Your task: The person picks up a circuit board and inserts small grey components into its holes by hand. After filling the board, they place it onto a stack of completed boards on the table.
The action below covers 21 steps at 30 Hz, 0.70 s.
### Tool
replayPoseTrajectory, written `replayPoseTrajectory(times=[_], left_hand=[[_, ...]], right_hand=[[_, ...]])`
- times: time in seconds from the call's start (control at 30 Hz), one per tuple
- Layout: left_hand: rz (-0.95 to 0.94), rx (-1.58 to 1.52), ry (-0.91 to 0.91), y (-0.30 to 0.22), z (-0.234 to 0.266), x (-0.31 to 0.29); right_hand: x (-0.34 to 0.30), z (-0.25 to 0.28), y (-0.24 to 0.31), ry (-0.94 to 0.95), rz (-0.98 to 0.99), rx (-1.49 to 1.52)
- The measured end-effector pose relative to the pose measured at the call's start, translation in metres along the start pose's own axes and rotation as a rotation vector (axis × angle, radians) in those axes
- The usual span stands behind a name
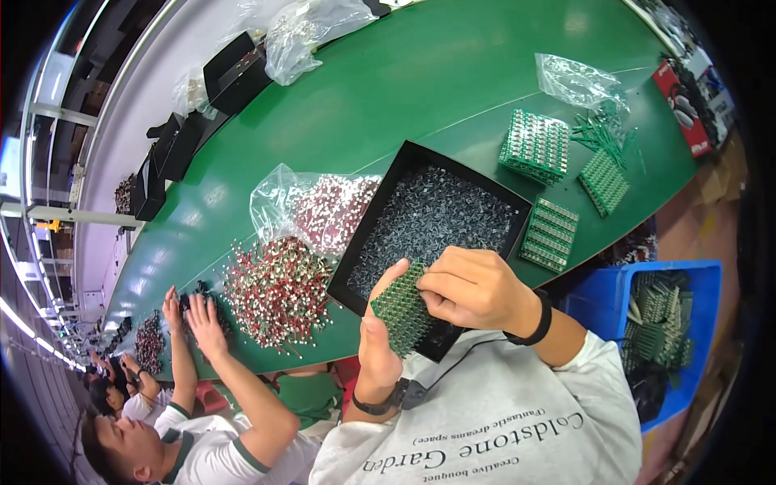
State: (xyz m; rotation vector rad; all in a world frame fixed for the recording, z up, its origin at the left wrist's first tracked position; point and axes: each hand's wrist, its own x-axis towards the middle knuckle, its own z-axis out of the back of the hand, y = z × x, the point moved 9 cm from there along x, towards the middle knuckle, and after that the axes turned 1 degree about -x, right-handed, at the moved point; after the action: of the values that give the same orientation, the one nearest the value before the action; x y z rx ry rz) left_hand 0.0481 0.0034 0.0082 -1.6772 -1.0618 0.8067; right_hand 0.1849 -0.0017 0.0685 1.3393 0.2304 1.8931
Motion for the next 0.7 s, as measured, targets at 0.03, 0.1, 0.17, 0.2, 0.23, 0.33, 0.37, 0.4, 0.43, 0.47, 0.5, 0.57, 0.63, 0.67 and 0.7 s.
replayPoseTrajectory(times=[0.03,0.1,0.17,0.2,0.23,0.33,0.37,0.4,0.43,0.47,0.5,0.57,0.63,0.67,0.7], left_hand=[[0.004,0.008,0.012,0.0,-0.001,0.0],[0.01,0.017,0.025,0.0,-0.003,0.0],[-0.044,0.005,-0.014,-0.004,-0.003,0.003],[-0.044,0.005,-0.012,-0.004,-0.002,0.003],[-0.043,-0.04,-0.009,-0.005,-0.001,0.003],[-0.047,-0.037,-0.028,-0.008,-0.003,0.003],[-0.037,-0.044,-0.029,-0.006,-0.002,0.002],[-0.028,-0.051,-0.031,-0.004,-0.001,0.002],[-0.027,-0.051,-0.026,-0.004,-0.002,0.002],[-0.027,-0.048,-0.024,-0.003,-0.003,0.001],[-0.028,-0.045,-0.022,-0.003,-0.003,0.002],[-0.015,-0.034,-0.007,-0.002,-0.003,0.001],[0.0,-0.024,0.008,-0.002,-0.002,0.001],[-0.001,-0.003,0.011,-0.002,-0.002,0.001],[-0.002,0.017,0.015,-0.001,-0.002,0.001]], right_hand=[[-0.001,0.0,0.0,-0.002,-0.001,0.0],[-0.004,0.003,-0.002,-0.021,-0.008,0.028],[-0.007,0.008,-0.003,-0.042,-0.008,0.019],[-0.007,0.012,-0.004,-0.061,-0.009,0.01],[-0.006,0.012,-0.005,-0.063,-0.01,0.009],[-0.002,0.01,-0.004,-0.056,-0.009,-0.021],[0.0,0.008,-0.003,-0.05,-0.012,-0.024],[0.001,0.006,-0.003,-0.043,-0.015,-0.026],[-0.001,0.004,-0.004,-0.027,-0.017,-0.025],[-0.002,0.004,-0.005,-0.028,-0.018,-0.028],[-0.003,0.003,-0.006,-0.017,-0.008,-0.028],[-0.004,0.002,-0.004,-0.004,0.003,-0.023],[-0.005,0.003,-0.004,-0.006,-0.012,-0.023],[-0.006,0.004,-0.005,-0.006,-0.013,-0.023],[-0.009,0.005,-0.006,-0.009,-0.009,-0.027]])
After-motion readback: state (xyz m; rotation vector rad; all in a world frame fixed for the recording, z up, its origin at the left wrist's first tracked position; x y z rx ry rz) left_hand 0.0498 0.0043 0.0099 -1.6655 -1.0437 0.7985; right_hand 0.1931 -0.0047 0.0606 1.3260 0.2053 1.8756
